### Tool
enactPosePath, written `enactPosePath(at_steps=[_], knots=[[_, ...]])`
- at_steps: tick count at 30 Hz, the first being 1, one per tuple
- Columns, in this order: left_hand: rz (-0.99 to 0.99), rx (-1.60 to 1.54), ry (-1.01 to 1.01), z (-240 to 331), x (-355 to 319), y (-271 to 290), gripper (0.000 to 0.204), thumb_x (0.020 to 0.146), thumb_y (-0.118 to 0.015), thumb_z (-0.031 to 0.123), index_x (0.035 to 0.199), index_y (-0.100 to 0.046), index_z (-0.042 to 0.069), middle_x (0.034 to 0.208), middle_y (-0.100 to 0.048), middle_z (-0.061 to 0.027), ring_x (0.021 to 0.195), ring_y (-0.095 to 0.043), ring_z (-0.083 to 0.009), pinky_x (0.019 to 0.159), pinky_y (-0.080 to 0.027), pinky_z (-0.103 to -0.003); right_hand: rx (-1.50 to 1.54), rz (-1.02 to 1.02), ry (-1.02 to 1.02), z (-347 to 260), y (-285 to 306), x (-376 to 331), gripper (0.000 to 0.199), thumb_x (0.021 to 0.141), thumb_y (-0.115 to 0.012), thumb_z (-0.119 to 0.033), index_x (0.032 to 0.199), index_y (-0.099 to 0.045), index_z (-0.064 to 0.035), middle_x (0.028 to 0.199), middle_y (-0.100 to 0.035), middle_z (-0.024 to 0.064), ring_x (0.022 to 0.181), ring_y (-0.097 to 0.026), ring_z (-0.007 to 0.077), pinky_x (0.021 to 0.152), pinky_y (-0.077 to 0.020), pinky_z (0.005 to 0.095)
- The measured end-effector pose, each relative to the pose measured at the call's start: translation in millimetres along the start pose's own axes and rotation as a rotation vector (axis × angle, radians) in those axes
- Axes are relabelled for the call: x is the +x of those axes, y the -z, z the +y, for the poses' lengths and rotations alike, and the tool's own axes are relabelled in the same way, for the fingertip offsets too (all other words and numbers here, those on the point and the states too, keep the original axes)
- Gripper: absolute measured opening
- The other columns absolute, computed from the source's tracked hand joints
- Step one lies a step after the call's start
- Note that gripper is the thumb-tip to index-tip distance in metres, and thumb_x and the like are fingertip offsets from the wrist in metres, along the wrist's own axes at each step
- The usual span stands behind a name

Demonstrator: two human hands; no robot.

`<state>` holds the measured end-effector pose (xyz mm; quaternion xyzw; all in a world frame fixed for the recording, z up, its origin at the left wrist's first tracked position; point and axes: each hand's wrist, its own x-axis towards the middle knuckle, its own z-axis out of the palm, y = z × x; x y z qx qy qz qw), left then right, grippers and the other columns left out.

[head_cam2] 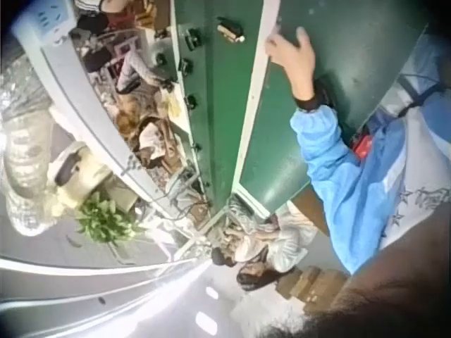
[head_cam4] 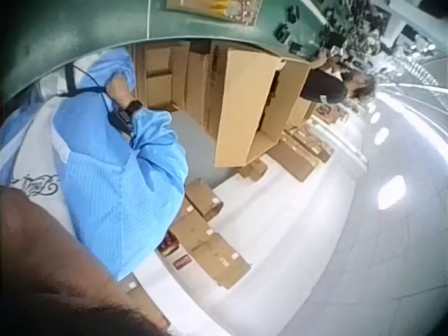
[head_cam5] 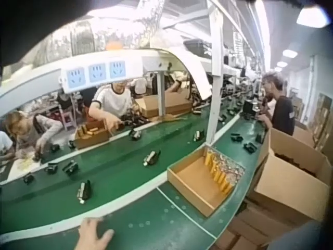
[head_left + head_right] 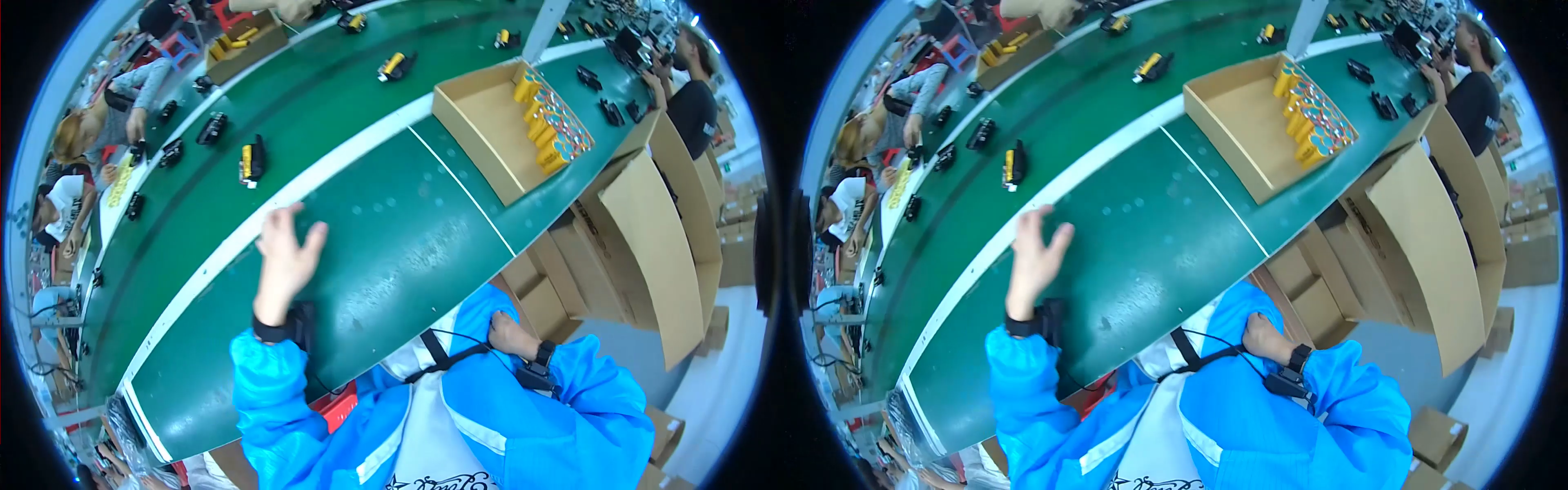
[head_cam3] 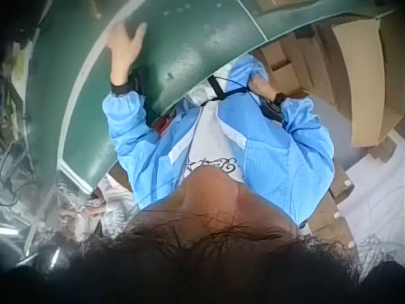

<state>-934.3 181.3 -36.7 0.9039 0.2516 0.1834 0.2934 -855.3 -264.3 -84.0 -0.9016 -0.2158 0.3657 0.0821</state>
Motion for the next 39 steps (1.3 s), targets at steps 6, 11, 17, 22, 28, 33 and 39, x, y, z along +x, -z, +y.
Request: enactPosePath(at_steps=[6,11,17,22,28,33,39], knots=[[-0.211,-0.071,-0.188,71,12,-13,0.043,0.087,-0.069,0.03,0.123,-0.058,0.009,0.12,-0.054,-0.0148,0.116,-0.051,-0.0343,0.096,-0.039,-0.046,0.028,-0.064,0.008,19,-12,34,0.023,0.085,-0.05,-0.014,0.082,-0.064,0.004,0.087,-0.064,0.0299,0.075,-0.062,0.0459,0.07,-0.049,0.0525],[-0.354,-0.186,-0.449,121,41,-35,0.042,0.088,-0.068,0.031,0.123,-0.059,0.01,0.119,-0.056,-0.014,0.113,-0.052,-0.0329,0.093,-0.037,-0.043,-0.23,-0.208,0.087,41,-28,52,0.032,0.088,-0.053,-0.021,0.106,-0.066,0.0024,0.113,-0.063,0.0311,0.097,-0.064,0.0429,0.085,-0.0513,0.0463],[-0.426,-0.344,-0.494,133,39,-37,0.04,0.09,-0.066,0.031,0.122,-0.059,0.008,0.119,-0.056,-0.014,0.112,-0.052,-0.0323,0.093,-0.037,-0.042,-0.111,-0.341,0.177,117,-43,91,0.039,0.09,-0.058,-0.027,0.116,-0.063,0.0017,0.123,-0.059,0.0301,0.111,-0.06,0.0381,0.097,-0.0473,0.0394],[-0.46,-0.308,-0.427,109,19,-18,0.04,0.092,-0.065,0.029,0.124,-0.058,0.006,0.118,-0.058,-0.0124,0.11,-0.055,-0.0277,0.09,-0.038,-0.038,-0.147,-0.381,0.27,122,-47,103,0.039,0.091,-0.057,-0.028,0.117,-0.063,0.0004,0.122,-0.06,0.0286,0.11,-0.061,0.0373,0.097,-0.0475,0.0395],[-0.445,-0.32,-0.288,73,-12,10,0.038,0.092,-0.066,0.026,0.124,-0.059,0.007,0.117,-0.059,-0.0107,0.106,-0.058,-0.0248,0.091,-0.038,-0.036,-0.167,-0.409,0.359,103,-55,114,0.039,0.092,-0.056,-0.03,0.117,-0.063,-0.0012,0.122,-0.061,0.0269,0.109,-0.062,0.0365,0.096,-0.0477,0.0395],[-0.438,-0.312,-0.184,61,-30,27,0.037,0.092,-0.067,0.025,0.124,-0.06,0.006,0.115,-0.06,-0.0098,0.102,-0.06,-0.0227,0.091,-0.038,-0.034,-0.188,-0.42,0.412,160,-58,107,0.039,0.093,-0.056,-0.031,0.118,-0.063,-0.0025,0.121,-0.062,0.0254,0.108,-0.062,0.0357,0.095,-0.0479,0.0396],[-0.496,-0.364,-0.153,63,-34,31,0.039,0.093,-0.065,0.028,0.123,-0.06,0.005,0.117,-0.06,-0.0125,0.109,-0.057,-0.0276,0.093,-0.04,-0.037,-0.203,-0.424,0.467,186,-63,100,0.039,0.094,-0.055,-0.033,0.118,-0.063,-0.004,0.121,-0.063,0.0237,0.107,-0.063,0.0348,0.095,-0.0481,0.0397]])
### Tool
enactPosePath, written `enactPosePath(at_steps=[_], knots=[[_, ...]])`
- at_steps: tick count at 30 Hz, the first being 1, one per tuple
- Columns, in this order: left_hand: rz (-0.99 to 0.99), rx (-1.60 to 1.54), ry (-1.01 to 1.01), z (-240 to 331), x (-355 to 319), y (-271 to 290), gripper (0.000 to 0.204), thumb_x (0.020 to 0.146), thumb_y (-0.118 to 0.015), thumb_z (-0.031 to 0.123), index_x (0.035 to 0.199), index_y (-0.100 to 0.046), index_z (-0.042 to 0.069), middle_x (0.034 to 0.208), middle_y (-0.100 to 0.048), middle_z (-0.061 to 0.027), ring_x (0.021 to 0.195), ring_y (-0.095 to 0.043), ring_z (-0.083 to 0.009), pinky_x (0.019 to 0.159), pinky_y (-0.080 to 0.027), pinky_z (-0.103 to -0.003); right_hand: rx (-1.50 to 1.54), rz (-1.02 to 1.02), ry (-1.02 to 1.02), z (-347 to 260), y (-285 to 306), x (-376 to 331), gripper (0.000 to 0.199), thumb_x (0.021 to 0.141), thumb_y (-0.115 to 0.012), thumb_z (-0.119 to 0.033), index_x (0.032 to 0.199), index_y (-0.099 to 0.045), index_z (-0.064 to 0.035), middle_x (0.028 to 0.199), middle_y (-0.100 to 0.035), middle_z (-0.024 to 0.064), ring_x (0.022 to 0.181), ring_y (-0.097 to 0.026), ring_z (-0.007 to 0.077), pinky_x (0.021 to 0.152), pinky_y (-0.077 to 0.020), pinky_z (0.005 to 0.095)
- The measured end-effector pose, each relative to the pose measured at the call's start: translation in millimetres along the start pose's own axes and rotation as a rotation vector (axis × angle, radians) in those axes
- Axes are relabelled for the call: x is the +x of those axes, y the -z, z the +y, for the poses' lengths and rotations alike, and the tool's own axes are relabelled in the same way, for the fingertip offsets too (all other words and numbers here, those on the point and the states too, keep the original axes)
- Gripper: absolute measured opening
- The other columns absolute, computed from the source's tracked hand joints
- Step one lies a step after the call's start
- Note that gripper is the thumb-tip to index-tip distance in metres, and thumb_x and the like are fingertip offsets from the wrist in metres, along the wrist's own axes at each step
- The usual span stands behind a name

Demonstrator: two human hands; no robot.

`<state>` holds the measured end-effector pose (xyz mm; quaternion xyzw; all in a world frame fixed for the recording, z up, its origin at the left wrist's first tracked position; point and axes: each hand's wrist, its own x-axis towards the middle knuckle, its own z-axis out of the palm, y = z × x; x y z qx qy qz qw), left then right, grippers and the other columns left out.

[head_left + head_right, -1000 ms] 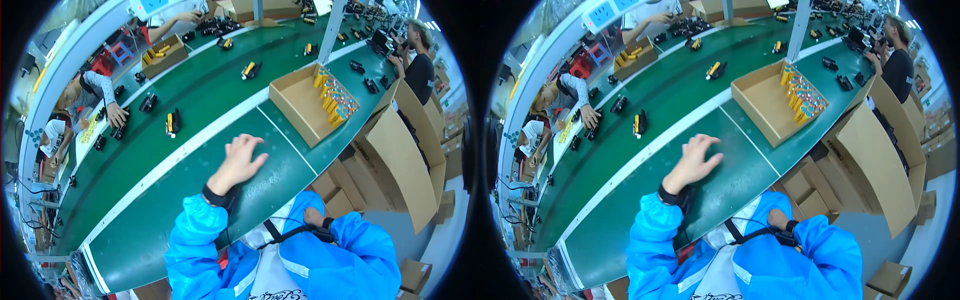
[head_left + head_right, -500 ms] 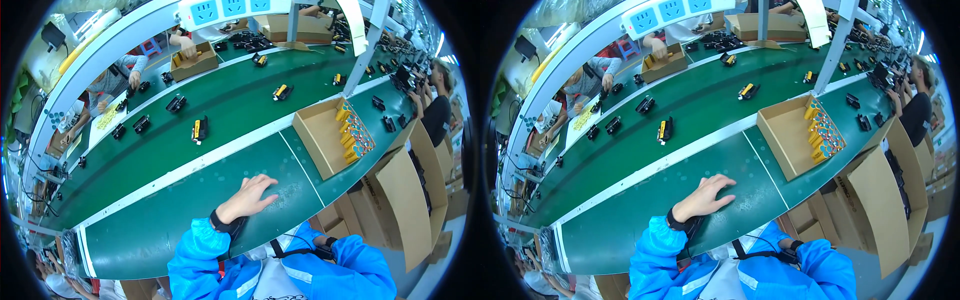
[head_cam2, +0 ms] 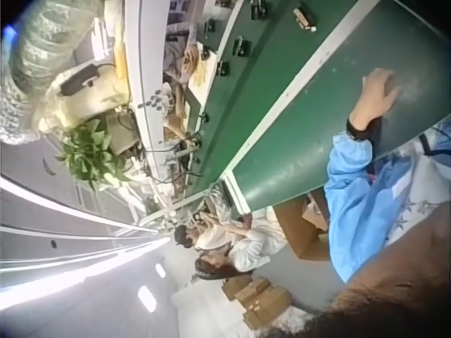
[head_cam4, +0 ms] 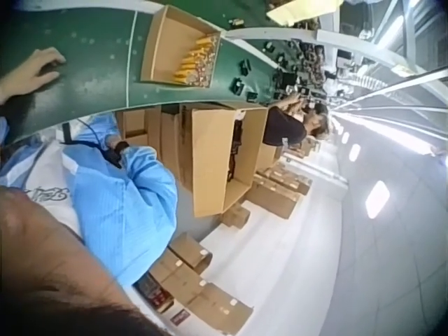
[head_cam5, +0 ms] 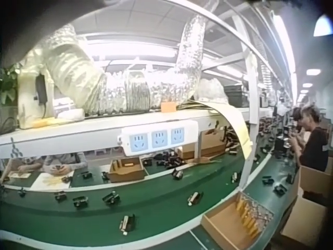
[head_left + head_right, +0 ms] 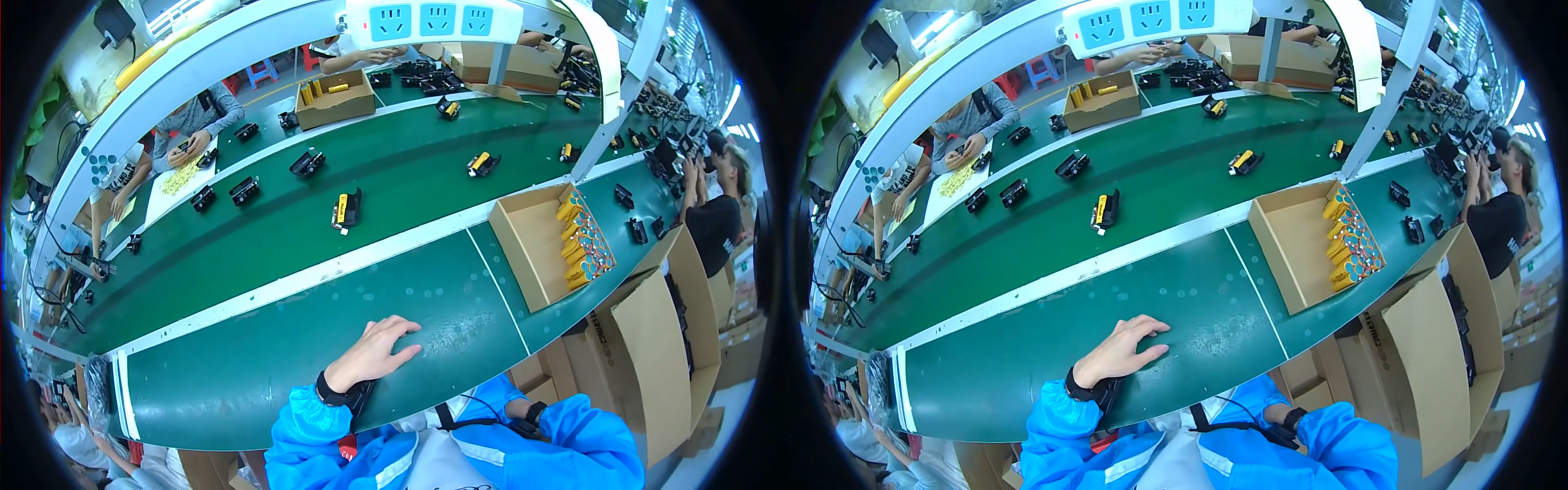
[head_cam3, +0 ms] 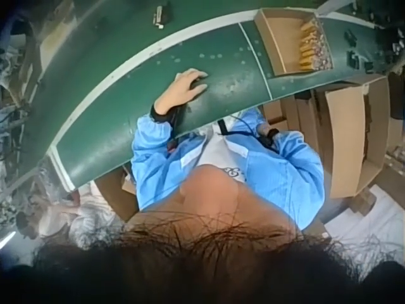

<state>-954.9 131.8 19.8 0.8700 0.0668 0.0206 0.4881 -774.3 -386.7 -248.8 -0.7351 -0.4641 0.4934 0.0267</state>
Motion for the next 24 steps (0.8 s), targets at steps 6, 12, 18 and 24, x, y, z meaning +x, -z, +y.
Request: enactPosePath(at_steps=[6,12,18,24], knots=[[0.002,0.027,-0.068,0,1,-4,0.038,0.092,-0.067,0.027,0.123,-0.061,0.005,0.117,-0.06,-0.0116,0.102,-0.061,-0.0246,0.093,-0.042,-0.036,0.009,0.011,0.046,33,-38,-33,0.039,0.095,-0.054,-0.034,0.119,-0.064,-0.0056,0.12,-0.064,0.0219,0.106,-0.064,0.034,0.094,-0.0484,0.0397],[-0.043,0.04,-0.052,2,-3,-5,0.039,0.093,-0.066,0.028,0.123,-0.061,0.004,0.117,-0.061,-0.0134,0.103,-0.062,-0.0265,0.092,-0.045,-0.037,0.028,0.009,0.12,-63,-5,13,0.039,0.095,-0.053,-0.036,0.12,-0.064,-0.0069,0.12,-0.065,0.0205,0.105,-0.065,0.0332,0.094,-0.0485,0.0398],[-0.111,0.025,-0.077,6,5,-9,0.04,0.093,-0.065,0.029,0.123,-0.061,0.003,0.116,-0.062,-0.0147,0.104,-0.062,-0.0282,0.091,-0.047,-0.038,0.287,-0.249,0.017,-234,138,-83,0.042,0.097,-0.052,-0.036,0.125,-0.062,-0.0067,0.12,-0.064,0.0233,0.113,-0.06,0.0371,0.098,-0.0469,0.0403],[-0.178,0.021,-0.105,13,11,-13,0.04,0.094,-0.064,0.03,0.122,-0.061,0.001,0.114,-0.063,-0.0159,0.102,-0.063,-0.0303,0.089,-0.05,-0.04,-0.239,-0.305,-0.093,-281,168,-85,0.035,0.097,-0.049,-0.03,0.118,-0.064,-0.0065,0.103,-0.069,0.0186,0.096,-0.067,0.0377,0.085,-0.0533,0.0429]])
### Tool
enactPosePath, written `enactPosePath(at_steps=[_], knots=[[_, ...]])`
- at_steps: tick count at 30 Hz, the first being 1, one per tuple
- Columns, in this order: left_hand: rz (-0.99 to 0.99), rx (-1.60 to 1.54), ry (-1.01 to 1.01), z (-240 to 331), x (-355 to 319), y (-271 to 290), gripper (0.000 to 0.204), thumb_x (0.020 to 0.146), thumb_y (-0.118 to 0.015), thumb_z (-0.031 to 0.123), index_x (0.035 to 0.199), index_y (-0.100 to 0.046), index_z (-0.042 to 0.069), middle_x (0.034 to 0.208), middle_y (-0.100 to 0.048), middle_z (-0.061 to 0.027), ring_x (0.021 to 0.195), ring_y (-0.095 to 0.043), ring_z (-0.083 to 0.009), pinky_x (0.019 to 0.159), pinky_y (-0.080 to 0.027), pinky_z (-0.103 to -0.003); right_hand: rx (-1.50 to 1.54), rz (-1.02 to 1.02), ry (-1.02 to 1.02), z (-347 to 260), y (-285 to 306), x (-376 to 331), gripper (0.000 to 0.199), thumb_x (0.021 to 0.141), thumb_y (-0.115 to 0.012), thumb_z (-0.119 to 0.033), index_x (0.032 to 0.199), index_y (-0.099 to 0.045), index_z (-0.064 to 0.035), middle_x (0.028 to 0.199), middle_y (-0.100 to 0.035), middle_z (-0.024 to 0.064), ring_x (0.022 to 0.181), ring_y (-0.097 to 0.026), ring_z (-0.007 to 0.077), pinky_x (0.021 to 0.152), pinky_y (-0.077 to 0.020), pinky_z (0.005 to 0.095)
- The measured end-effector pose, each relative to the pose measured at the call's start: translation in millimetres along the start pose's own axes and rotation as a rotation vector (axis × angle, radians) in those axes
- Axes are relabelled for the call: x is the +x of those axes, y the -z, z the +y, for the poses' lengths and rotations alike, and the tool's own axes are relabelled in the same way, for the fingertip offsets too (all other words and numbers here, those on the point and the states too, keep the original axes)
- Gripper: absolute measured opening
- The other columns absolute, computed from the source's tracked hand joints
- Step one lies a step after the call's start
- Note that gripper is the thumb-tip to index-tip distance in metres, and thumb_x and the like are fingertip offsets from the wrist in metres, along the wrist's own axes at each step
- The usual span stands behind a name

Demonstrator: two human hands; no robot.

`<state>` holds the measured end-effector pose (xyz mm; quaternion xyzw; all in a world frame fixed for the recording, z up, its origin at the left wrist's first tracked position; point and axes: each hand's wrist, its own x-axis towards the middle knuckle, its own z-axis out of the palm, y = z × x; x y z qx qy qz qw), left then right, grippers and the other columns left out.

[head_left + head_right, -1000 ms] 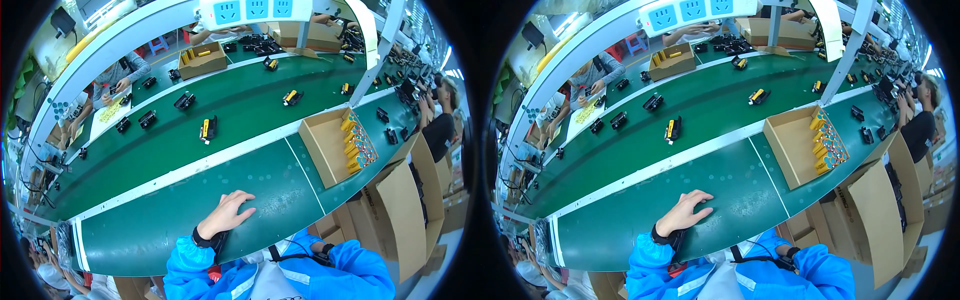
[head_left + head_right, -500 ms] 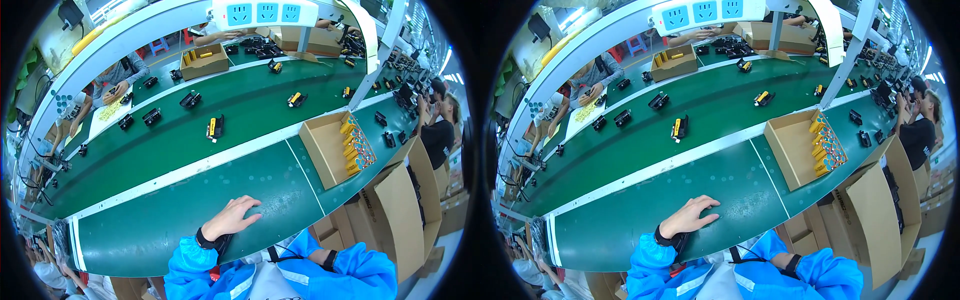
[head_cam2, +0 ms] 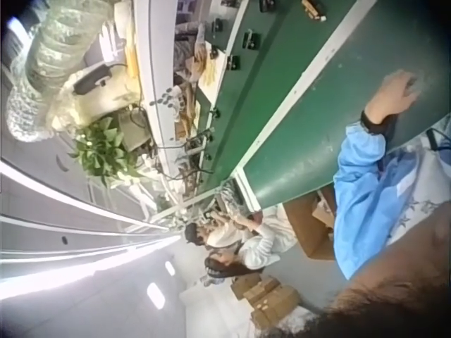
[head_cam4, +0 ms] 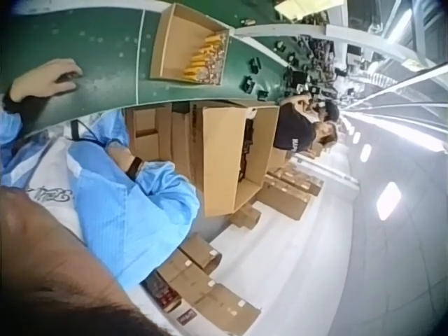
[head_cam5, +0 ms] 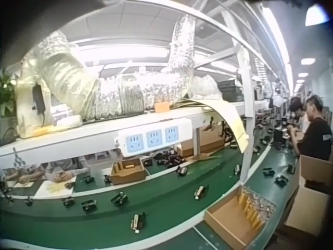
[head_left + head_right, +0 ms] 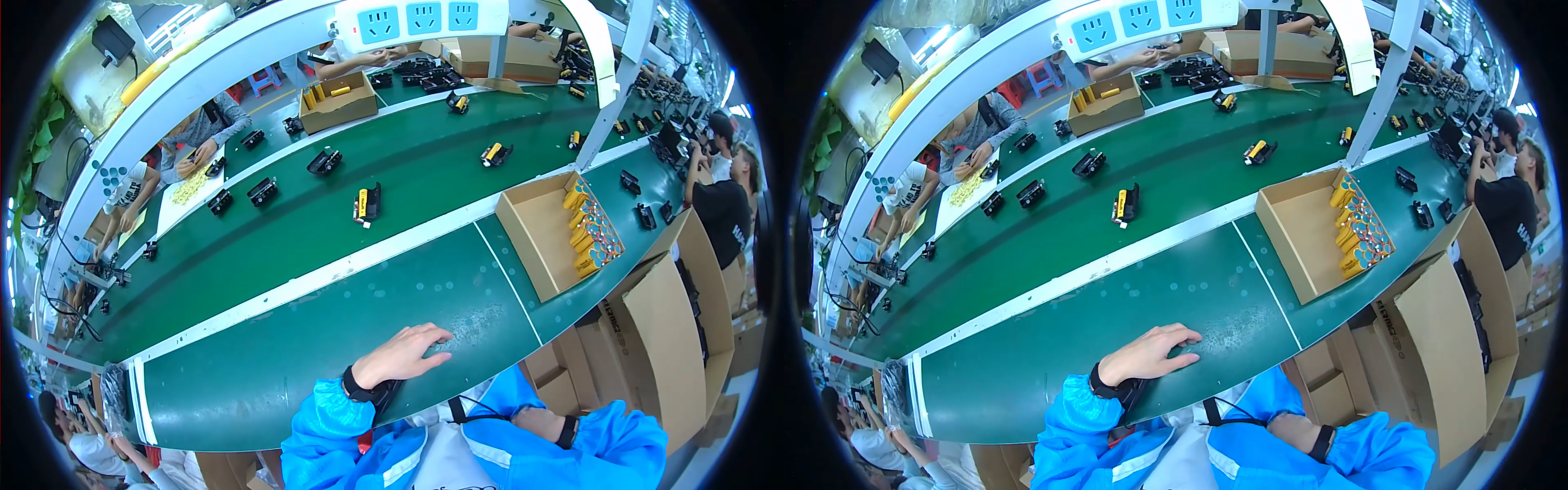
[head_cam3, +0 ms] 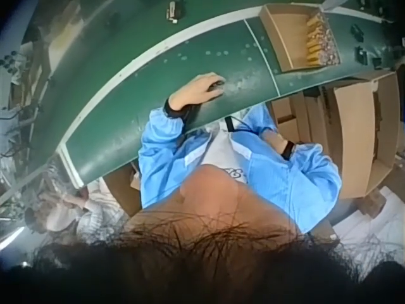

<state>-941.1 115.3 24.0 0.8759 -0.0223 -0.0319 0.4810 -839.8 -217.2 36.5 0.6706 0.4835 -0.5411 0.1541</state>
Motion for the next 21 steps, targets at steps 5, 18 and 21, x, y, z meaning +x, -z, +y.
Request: enactPosePath(at_steps=[5,18,21], knots=[[0.003,0.0,-0.016,2,-4,-5,0.039,0.095,-0.063,0.03,0.121,-0.061,0.001,0.113,-0.063,-0.0156,0.101,-0.063,-0.0313,0.086,-0.051,-0.039,0.011,0.091,0.074,-1,24,-7,0.029,0.096,-0.052,-0.026,0.111,-0.066,-0.0058,0.094,-0.07,0.0186,0.084,-0.068,0.0382,0.075,-0.0554,0.0445],[0.604,-0.059,-0.351,62,-20,4,0.037,0.073,-0.082,0.007,0.108,-0.07,0.005,0.103,-0.065,-0.0114,0.094,-0.063,-0.0283,0.079,-0.052,-0.037,1.318,0.779,0.631,-64,110,-5,0.02,0.093,-0.068,-0.016,0.101,-0.064,0.0018,0.076,-0.069,0.0103,0.065,-0.068,0.0146,0.052,-0.0476,0.0204],[0.68,0.019,-0.377,66,-28,-3,0.042,0.067,-0.086,0.007,0.107,-0.071,0.005,0.099,-0.066,-0.0098,0.09,-0.063,-0.0272,0.074,-0.052,-0.036,1.449,0.699,0.83,-89,110,27,0.025,0.092,-0.071,-0.022,0.1,-0.066,0.0017,0.074,-0.066,0.0072,0.061,-0.06,0.0109,0.052,-0.0428,0.0216]])
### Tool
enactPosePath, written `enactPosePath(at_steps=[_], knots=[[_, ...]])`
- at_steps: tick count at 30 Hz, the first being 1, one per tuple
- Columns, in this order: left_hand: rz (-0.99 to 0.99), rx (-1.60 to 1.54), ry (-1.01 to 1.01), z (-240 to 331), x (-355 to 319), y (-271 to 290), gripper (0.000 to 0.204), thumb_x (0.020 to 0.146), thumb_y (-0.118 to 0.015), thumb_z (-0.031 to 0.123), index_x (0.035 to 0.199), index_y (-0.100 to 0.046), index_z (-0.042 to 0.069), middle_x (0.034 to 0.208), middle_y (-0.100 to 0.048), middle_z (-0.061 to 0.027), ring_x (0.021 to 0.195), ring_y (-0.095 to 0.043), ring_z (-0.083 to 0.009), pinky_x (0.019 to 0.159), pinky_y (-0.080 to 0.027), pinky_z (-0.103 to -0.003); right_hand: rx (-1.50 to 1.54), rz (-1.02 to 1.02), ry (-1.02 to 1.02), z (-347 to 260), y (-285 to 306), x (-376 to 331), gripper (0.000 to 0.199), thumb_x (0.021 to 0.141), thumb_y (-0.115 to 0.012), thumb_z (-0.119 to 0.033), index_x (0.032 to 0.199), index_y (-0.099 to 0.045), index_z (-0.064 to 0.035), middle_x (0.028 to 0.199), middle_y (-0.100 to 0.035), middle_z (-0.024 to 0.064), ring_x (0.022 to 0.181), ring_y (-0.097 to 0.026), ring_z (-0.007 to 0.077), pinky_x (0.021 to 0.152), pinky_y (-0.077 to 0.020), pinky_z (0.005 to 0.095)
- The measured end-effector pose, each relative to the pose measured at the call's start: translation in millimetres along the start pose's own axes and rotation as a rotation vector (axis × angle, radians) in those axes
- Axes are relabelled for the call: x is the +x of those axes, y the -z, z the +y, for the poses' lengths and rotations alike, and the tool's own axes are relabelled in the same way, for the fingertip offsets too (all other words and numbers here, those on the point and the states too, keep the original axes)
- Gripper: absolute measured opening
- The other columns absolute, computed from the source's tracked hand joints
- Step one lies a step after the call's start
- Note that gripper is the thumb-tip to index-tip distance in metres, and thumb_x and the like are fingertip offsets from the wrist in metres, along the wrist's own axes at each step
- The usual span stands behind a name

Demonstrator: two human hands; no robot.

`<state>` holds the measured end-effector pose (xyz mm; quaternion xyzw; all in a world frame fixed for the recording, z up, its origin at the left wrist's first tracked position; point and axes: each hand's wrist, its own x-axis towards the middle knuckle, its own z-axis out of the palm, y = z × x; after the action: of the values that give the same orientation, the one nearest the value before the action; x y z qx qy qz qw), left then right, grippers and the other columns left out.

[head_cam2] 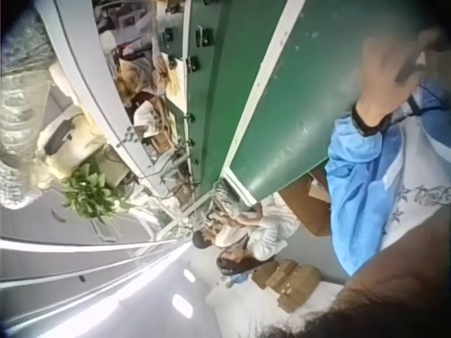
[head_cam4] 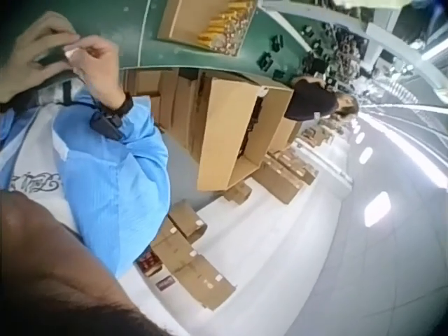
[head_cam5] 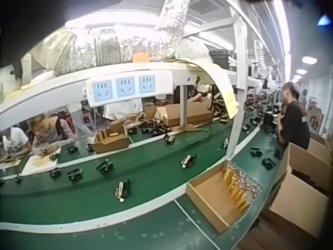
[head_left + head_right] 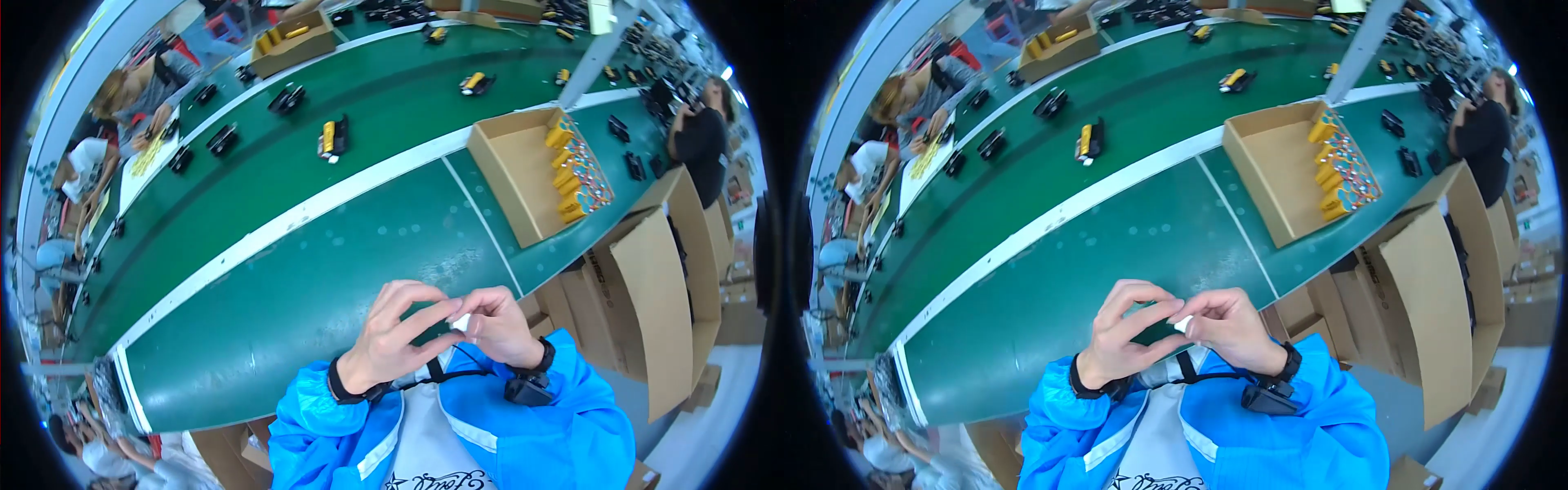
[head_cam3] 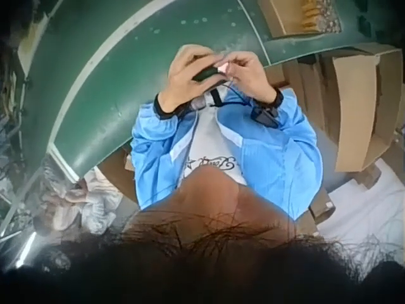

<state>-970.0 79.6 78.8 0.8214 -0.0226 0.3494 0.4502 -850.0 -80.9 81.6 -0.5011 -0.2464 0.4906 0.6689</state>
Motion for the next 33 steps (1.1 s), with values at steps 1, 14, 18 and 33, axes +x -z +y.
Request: enactPosePath(at_steps=[1,14,18,33], knots=[[0.043,0.022,-0.028,-3,-7,1,0.043,0.066,-0.086,0.007,0.106,-0.072,0.005,0.098,-0.066,-0.0101,0.087,-0.064,-0.0264,0.072,-0.053,-0.035,0.13,-0.018,-0.048,6,-8,5,0.027,0.092,-0.071,-0.024,0.1,-0.067,0.0019,0.074,-0.064,0.006,0.061,-0.057,0.0104,0.053,-0.0418,0.0227],[0.147,-0.378,0.073,9,-33,29,0.03,0.073,-0.08,-0.004,0.102,-0.072,-0.003,0.091,-0.068,-0.0139,0.07,-0.066,-0.025,0.06,-0.051,-0.034,-0.017,0.003,-0.017,-16,-41,12,0.023,0.094,-0.068,-0.021,0.096,-0.069,0.0024,0.067,-0.052,0.0015,0.058,-0.044,0.0091,0.052,-0.0353,0.0272],[0.041,-0.788,0.131,14,-28,41,0.024,0.078,-0.076,-0.004,0.101,-0.072,-0.004,0.088,-0.068,-0.014,0.069,-0.065,-0.0253,0.059,-0.05,-0.035,-0.201,-0.123,-0.241,-18,45,-25,0.025,0.095,-0.063,-0.012,0.073,-0.068,0.0005,0.058,-0.054,0.0008,0.054,-0.046,0.0054,0.052,-0.0362,0.0228],[-0.301,-1.555,0.057,69,-46,99,0.02,0.087,-0.068,0.009,0.103,-0.068,-0.002,0.084,-0.063,-0.0183,0.072,-0.062,-0.0304,0.062,-0.047,-0.039,-1.055,0.145,-0.766,181,111,-139,0.038,0.085,-0.053,-0.017,0.111,-0.058,0.0089,0.113,-0.062,0.0332,0.103,-0.062,0.0426,0.087,-0.0489,0.0471]])
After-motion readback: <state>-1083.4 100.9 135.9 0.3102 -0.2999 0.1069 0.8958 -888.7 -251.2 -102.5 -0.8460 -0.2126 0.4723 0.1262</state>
